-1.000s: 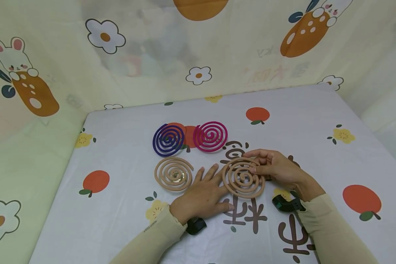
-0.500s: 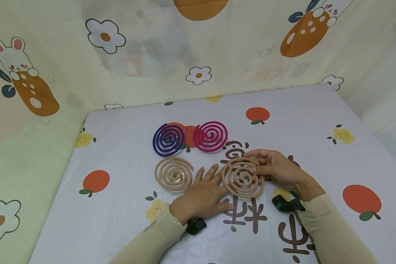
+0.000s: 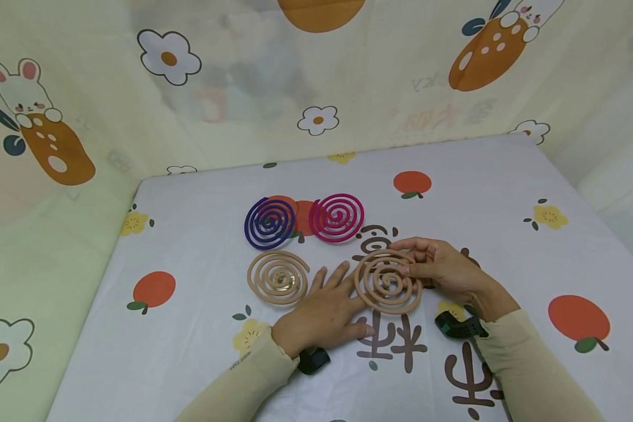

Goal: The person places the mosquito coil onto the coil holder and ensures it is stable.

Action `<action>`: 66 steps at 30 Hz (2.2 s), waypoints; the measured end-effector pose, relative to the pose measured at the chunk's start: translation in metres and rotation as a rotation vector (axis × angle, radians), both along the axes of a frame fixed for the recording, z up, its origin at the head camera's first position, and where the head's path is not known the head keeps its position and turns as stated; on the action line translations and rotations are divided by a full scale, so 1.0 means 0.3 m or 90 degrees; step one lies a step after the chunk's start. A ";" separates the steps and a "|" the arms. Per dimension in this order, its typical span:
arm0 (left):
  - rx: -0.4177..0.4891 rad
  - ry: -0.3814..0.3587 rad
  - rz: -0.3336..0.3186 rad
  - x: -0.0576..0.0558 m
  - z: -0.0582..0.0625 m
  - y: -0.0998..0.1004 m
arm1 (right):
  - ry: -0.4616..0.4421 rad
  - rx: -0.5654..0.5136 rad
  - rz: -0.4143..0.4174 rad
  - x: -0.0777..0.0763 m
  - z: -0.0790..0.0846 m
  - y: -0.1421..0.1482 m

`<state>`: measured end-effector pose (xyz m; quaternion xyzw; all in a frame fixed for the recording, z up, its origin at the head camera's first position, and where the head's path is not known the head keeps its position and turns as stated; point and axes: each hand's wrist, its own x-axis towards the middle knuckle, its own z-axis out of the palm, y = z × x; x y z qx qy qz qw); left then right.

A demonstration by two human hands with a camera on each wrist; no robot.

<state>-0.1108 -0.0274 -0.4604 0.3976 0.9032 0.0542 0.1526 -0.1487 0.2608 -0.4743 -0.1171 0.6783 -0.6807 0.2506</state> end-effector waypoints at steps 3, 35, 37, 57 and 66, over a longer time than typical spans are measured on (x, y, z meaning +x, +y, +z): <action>0.000 -0.001 -0.001 0.000 0.001 0.000 | -0.004 0.002 -0.003 0.000 0.002 0.001; 0.003 0.003 -0.004 0.001 0.002 0.001 | -0.031 0.021 -0.034 0.008 0.015 -0.005; 0.003 -0.001 -0.005 0.000 0.002 0.000 | -0.033 0.022 -0.035 0.008 0.015 -0.006; 0.001 -0.008 -0.001 0.001 0.006 0.000 | -0.022 -0.011 0.006 0.003 0.005 -0.004; -0.003 -0.017 0.003 -0.001 0.004 0.003 | -0.019 -0.015 0.015 0.002 0.003 -0.002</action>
